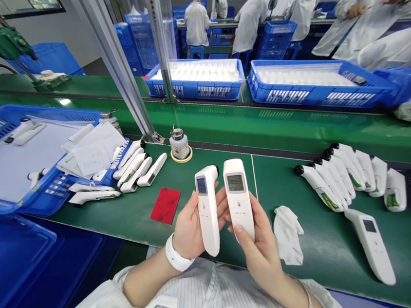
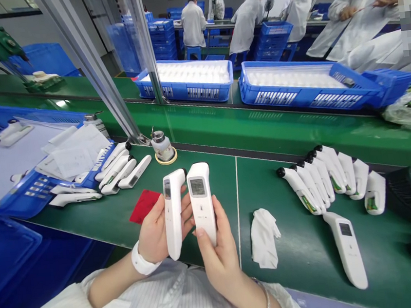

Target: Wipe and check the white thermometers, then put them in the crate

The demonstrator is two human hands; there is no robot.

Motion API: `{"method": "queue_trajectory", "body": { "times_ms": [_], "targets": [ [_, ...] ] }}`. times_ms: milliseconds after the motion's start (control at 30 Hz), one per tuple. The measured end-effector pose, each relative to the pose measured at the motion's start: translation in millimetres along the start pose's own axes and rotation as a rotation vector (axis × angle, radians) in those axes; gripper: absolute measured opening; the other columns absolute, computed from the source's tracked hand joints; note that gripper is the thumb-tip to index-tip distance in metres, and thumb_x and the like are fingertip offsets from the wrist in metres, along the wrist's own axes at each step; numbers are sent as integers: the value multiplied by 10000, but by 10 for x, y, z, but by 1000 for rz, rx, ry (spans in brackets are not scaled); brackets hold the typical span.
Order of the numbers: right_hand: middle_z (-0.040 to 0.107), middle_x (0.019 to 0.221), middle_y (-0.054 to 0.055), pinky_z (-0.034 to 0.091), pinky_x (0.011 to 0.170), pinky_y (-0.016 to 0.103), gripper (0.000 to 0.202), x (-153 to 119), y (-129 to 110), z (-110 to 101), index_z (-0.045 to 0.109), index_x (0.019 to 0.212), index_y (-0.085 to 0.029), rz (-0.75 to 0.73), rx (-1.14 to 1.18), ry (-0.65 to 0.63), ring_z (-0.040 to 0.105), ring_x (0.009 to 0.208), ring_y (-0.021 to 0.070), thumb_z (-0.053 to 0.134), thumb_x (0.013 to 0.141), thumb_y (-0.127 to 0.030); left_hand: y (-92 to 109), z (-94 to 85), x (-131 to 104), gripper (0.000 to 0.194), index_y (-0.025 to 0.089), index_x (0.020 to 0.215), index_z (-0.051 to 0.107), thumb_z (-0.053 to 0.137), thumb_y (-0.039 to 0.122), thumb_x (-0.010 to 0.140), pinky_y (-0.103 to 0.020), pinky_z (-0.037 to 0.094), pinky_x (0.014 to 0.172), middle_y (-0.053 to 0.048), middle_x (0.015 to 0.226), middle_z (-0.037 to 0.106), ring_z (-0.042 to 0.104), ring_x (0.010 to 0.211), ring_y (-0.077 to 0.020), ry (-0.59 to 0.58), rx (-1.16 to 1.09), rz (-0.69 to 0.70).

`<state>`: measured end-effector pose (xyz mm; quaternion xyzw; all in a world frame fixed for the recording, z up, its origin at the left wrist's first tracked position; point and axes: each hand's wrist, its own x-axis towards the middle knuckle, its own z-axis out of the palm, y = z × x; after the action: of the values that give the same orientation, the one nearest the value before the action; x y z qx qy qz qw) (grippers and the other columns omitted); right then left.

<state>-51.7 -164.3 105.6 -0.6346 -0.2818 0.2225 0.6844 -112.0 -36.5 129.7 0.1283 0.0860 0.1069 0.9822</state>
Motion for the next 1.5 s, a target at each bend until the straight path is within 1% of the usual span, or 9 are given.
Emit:
{"method": "queue_trajectory", "body": {
  "times_ms": [267, 533, 700, 867, 1033, 1233, 1300, 1367, 1500],
  "targets": [
    [335, 1456, 15, 467, 976, 393, 538, -11, -8, -10, 263, 1389, -366, -6, 52, -4, 425, 1263, 222, 465, 904, -248, -14, -22, 14, 513, 173, 1170, 570, 206, 447, 934, -375, 342, 984, -74, 1308, 527, 396, 1274, -256, -34, -40, -12],
    [336, 1457, 5, 439, 1007, 391, 534, -37, -1, -15, 271, 1381, -383, -15, 69, -9, 418, 1270, 211, 466, 906, -235, -29, -51, 4, 506, 157, 1164, 570, 228, 447, 929, -351, 379, 925, -80, 1299, 536, 405, 1264, -257, -28, -53, -24],
    [354, 1442, 17, 494, 931, 358, 533, -50, -1, -24, 285, 1376, -378, -2, 55, 4, 456, 1230, 211, 481, 897, -253, -18, -35, 0, 497, 177, 1169, 570, 237, 455, 926, -340, 402, 897, -66, 1295, 539, 428, 1245, -255, -17, -39, -14],
    [431, 1371, 27, 538, 798, 303, 511, -7, 7, -10, 334, 1347, -379, 46, 116, 35, 555, 1075, 178, 509, 880, -269, -10, 27, -24, 519, 171, 1204, 547, 244, 480, 918, -374, 431, 875, -101, 1276, 546, 481, 1189, -278, -21, 51, 27],
    [542, 1206, 21, 526, 716, 258, 466, 68, -15, 13, 418, 1288, -356, 121, 309, 24, 589, 922, 140, 551, 852, -260, -39, -1, -33, 389, 216, 1249, 493, 302, 292, 919, -435, 430, 910, -83, 1282, 538, 526, 1131, -270, 36, 90, 110],
    [577, 1175, 1, 514, 673, 212, 420, 93, -41, 25, 489, 1238, -350, 189, 463, 49, 593, 874, 114, 576, 833, -280, -41, -37, -20, 335, 213, 1204, 511, 359, 236, 906, -358, 477, 814, -87, 1260, 549, 576, 1041, -229, 58, 109, 104],
    [536, 1273, 1, 526, 718, 248, 389, 76, -15, 30, 485, 1251, -358, 207, 484, 56, 597, 967, 146, 523, 864, -340, -37, -39, -25, 317, 225, 1185, 518, 367, 245, 907, -360, 500, 729, -84, 1188, 590, 619, 913, -223, 35, 151, 108],
    [454, 1376, -17, 506, 860, 320, 390, 49, 31, 28, 454, 1282, -380, 204, 463, 47, 532, 1137, 186, 468, 892, -373, -38, -43, -32, 304, 233, 1182, 516, 404, 243, 899, -352, 508, 698, -75, 1113, 620, 629, 859, -214, 31, 220, 126],
    [294, 1477, -61, 235, 1121, 432, 457, 1, 130, -1, 356, 1343, -414, 122, 224, -49, 259, 1360, 201, 464, 907, -330, -48, -63, -26, 347, 207, 1174, 526, 563, 188, 830, -252, 492, 741, -52, 1019, 645, 619, 856, -153, 102, 372, 214]
  ]
}}
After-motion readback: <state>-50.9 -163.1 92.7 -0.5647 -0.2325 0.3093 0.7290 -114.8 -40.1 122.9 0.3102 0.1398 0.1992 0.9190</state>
